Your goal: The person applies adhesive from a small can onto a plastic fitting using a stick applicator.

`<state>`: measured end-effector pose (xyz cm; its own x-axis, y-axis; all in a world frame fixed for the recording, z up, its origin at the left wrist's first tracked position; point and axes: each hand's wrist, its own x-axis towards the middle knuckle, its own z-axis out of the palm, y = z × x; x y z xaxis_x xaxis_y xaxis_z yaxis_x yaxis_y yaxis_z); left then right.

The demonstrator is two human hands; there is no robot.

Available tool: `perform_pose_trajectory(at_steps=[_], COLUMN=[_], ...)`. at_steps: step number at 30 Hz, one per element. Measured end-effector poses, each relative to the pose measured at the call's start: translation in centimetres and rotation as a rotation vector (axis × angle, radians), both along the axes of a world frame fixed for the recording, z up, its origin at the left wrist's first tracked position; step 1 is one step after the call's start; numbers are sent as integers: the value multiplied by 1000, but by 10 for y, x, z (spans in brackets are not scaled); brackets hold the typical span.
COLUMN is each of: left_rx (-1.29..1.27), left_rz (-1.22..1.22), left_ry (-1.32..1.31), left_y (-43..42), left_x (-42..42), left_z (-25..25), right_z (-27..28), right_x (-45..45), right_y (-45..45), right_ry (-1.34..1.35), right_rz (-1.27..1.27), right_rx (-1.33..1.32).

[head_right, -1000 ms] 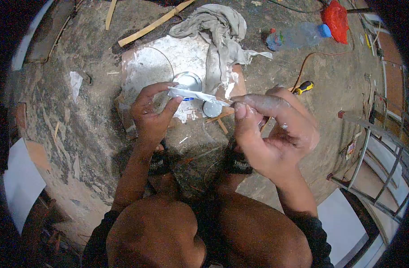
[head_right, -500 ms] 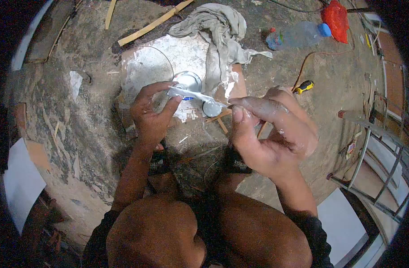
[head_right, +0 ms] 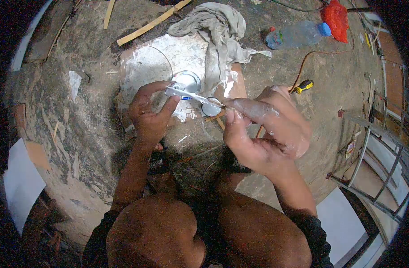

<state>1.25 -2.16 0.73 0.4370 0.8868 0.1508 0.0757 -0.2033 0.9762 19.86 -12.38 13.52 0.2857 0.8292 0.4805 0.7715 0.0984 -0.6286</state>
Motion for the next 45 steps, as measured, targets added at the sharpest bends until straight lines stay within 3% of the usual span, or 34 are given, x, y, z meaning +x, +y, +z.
perform_pose_trajectory(at_steps=[11, 14, 23, 32, 38, 45], left_rx=[42, 18, 30, -3, 6, 33], left_rz=[25, 22, 41, 51, 53, 106], left_ry=[-19, -49, -101, -141, -144, -126], left_y=[1, -1, 3, 2, 6, 7], left_x=[1, 0, -4, -9, -8, -13], left_z=[3, 11, 16, 15, 13, 7], right_z=[-3, -1, 2, -4, -18, -101], right_x=[-2, -4, -8, -10, -6, 6], right_y=[-2, 3, -3, -2, -1, 23], right_ry=[-9, -140, 18, -42, 93, -343], right_rz=[-19, 59, 13, 79, -130, 160], right_rx=[-35, 22, 29, -8, -7, -295])
